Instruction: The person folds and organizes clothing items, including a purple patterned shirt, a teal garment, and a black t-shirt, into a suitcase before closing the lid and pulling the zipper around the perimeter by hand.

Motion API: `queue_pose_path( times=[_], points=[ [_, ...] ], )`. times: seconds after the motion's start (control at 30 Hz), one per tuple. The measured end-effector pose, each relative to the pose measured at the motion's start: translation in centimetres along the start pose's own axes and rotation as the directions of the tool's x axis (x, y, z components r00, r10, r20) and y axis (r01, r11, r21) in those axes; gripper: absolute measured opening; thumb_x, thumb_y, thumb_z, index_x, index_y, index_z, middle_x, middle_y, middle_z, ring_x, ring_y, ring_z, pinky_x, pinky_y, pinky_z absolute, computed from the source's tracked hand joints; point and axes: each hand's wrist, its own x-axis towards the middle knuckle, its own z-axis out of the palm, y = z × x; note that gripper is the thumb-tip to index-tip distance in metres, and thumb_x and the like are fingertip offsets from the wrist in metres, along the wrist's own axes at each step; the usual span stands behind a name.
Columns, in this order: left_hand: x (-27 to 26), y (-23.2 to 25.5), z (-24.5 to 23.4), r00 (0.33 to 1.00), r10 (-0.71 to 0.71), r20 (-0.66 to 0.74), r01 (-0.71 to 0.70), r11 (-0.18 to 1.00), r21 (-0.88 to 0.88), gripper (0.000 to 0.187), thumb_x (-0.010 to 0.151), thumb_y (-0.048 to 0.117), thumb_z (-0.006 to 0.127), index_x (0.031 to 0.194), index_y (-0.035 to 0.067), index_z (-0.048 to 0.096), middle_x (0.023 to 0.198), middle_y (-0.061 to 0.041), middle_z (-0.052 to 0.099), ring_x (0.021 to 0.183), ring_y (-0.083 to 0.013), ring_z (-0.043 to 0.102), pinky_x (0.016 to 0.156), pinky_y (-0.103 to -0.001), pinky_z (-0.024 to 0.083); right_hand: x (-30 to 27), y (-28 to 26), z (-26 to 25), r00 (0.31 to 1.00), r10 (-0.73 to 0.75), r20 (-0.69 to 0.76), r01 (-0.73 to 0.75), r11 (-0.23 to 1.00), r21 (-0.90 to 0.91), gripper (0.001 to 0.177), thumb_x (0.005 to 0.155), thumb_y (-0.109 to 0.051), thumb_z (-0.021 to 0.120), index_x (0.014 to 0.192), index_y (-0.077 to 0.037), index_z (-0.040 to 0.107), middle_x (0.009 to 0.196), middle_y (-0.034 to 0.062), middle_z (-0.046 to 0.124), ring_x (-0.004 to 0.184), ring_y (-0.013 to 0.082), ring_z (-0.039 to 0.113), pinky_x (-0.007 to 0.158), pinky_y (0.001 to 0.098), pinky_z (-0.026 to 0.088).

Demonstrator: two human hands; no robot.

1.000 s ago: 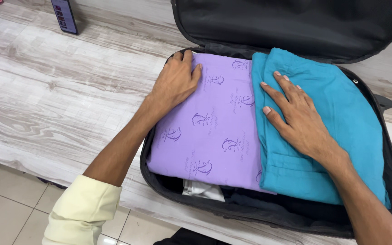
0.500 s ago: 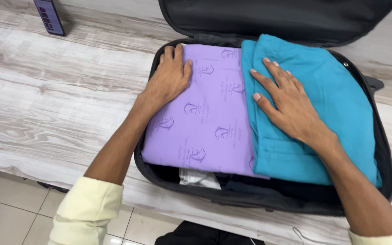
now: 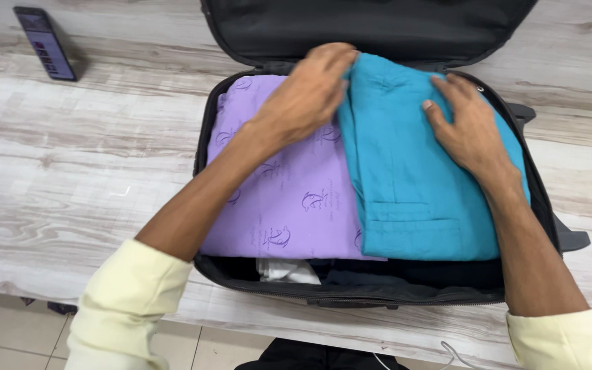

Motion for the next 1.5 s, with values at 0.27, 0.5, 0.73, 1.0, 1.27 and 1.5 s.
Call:
queue_pose_path(
  times=[0.27, 0.5, 0.73, 1.0, 1.27, 1.5],
  points=[
    [1.6, -2.0, 4.8, 0.938, -0.201, 0.283, 0.226, 0.972, -0.058, 0.049, 0.109, 0.034, 0.036, 0.137, -0.001, 0.057, 0.12, -0.022, 0.064, 0.112, -0.0396, 0.058, 0.103, -0.048, 0.046, 0.2, 0.5, -0.2, 0.982, 0.159, 0.101, -0.159, 0.987, -0.011, 0.056, 0.103, -0.043, 0.051, 0.145, -0.006, 0.057, 0.148, 0.0264, 0.052, 0.138, 0.0443, 0.047, 0.112, 0.0521, 0.037],
    [1.5, -2.2, 5.2, 0.927, -0.252, 0.278, 0.281, 0.957, -0.068, 0.048, 0.109, 0.034, 0.034, 0.126, 0.0, 0.063, 0.108, -0.018, 0.068, 0.106, -0.0341, 0.063, 0.099, -0.048, 0.049, 1.4, 1.5, 0.6, 0.879, 0.443, 0.177, -0.419, 0.894, -0.159, 0.061, 0.104, -0.05, 0.043, 0.141, -0.005, 0.061, 0.126, 0.0287, 0.067, 0.12, 0.0458, 0.063, 0.108, 0.0548, 0.047],
    [1.4, -2.9, 6.0, 0.91, -0.278, 0.307, 0.304, 0.952, -0.037, 0.048, 0.11, 0.034, 0.033, 0.121, 0.002, 0.066, 0.104, -0.017, 0.068, 0.103, -0.0332, 0.063, 0.099, -0.048, 0.049, 3.4, 2.6, 1.1, 0.768, 0.542, 0.341, -0.444, 0.834, -0.327, 0.061, 0.104, -0.054, 0.037, 0.141, -0.013, 0.061, 0.115, 0.0288, 0.071, 0.11, 0.046, 0.067, 0.103, 0.0573, 0.047],
    [0.7, -2.6, 6.6, 0.945, -0.254, 0.205, 0.274, 0.959, -0.076, 0.047, 0.108, 0.034, 0.034, 0.122, 0.003, 0.066, 0.104, -0.015, 0.07, 0.102, -0.0332, 0.064, 0.096, -0.05, 0.048, 0.4, 3.6, 1.6, 0.918, 0.379, -0.121, -0.394, 0.907, -0.148, 0.047, 0.104, -0.033, 0.046, 0.12, 0.002, 0.072, 0.118, 0.0303, 0.071, 0.098, 0.0467, 0.071, 0.088, 0.0537, 0.057],
    [0.9, -2.6, 6.3, 0.935, -0.28, 0.216, 0.298, 0.953, -0.058, 0.047, 0.108, 0.035, 0.034, 0.123, 0.004, 0.066, 0.104, -0.014, 0.07, 0.104, -0.0312, 0.064, 0.098, -0.049, 0.047, 1.9, 7.7, 1.7, 0.837, 0.532, 0.132, -0.457, 0.81, -0.368, 0.058, 0.104, -0.042, 0.039, 0.125, 0.003, 0.07, 0.106, 0.0376, 0.07, 0.102, 0.054, 0.065, 0.099, 0.0598, 0.048],
    [0.8, -2.8, 6.2, 0.942, -0.268, 0.203, 0.287, 0.956, -0.069, 0.047, 0.108, 0.035, 0.035, 0.129, 0.004, 0.063, 0.115, -0.015, 0.068, 0.111, -0.0341, 0.061, 0.101, -0.05, 0.045, 3.1, 12.6, 2.8, 0.894, 0.332, 0.301, -0.127, 0.833, -0.539, 0.046, 0.106, -0.032, 0.039, 0.119, -0.003, 0.072, 0.106, 0.0346, 0.07, 0.091, 0.0532, 0.068, 0.085, 0.0604, 0.054]
  ],
)
